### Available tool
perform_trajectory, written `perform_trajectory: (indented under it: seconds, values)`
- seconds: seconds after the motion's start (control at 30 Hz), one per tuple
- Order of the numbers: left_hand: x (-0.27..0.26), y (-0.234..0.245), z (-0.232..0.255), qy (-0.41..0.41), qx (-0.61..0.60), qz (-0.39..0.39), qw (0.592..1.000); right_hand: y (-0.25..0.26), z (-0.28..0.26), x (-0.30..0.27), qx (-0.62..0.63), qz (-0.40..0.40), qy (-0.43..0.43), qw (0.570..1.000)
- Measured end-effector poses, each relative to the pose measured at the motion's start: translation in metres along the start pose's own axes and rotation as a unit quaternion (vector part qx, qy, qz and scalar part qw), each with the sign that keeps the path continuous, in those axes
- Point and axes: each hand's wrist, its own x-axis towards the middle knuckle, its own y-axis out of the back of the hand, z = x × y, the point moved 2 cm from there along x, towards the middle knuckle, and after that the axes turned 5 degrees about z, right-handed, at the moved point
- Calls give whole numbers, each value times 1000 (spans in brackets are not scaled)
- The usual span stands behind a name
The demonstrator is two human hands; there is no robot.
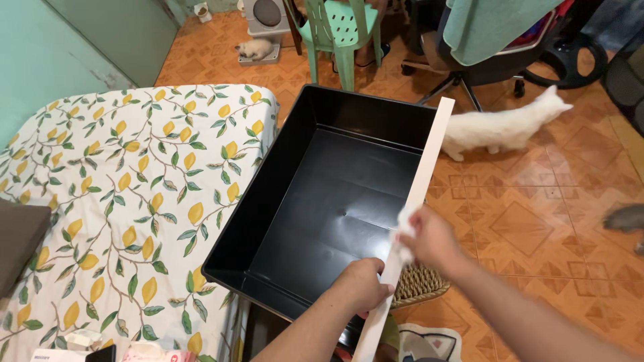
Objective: The person wipes the surfaces of a white drawer with a white cloth. They clean the top, sides, and front of the drawer, which is resting on a woven basket.
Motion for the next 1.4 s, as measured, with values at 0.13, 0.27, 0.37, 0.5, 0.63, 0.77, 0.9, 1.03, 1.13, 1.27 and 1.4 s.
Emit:
perform_trajectory:
  seconds: [0.13, 0.27, 0.37, 0.5, 0.63, 0.77, 0.9, 1.03, 1.13, 1.27, 1.4]
  values:
    - [5, 1, 2, -11, 7, 0, 1000, -13, 14, -29, 38, -104, -88, 990]
    - [9, 0, 8, -1, 55, 9, 998, -4, 11, 22, 89, -43, -63, 993]
    - [5, 0, 12, -24, 89, 29, 995, -3, 15, 24, 130, -1, -53, 990]
    - [2, 2, 14, -54, 118, 65, 989, -21, 25, -24, 36, -54, -33, 997]
    - [1, -2, 15, -75, 146, 73, 984, -14, 14, 4, 55, -58, -49, 996]
    - [-2, -5, 20, -69, 161, 66, 982, -2, 11, 31, -11, 44, 48, 998]
    - [0, -2, 16, -49, 147, 65, 986, -32, 36, -16, -37, -6, 54, 998]
    - [1, -7, 17, -64, 162, 83, 981, -30, 35, 3, -65, -18, 63, 996]
    - [-5, -11, 19, -63, 181, 88, 978, -8, 22, 44, 21, 37, 23, 999]
    - [-14, -10, 19, -77, 185, 89, 976, -1, 22, 35, -18, 60, 68, 996]
    - [-12, -7, 19, -75, 180, 81, 977, -22, 35, -10, -43, 33, 78, 995]
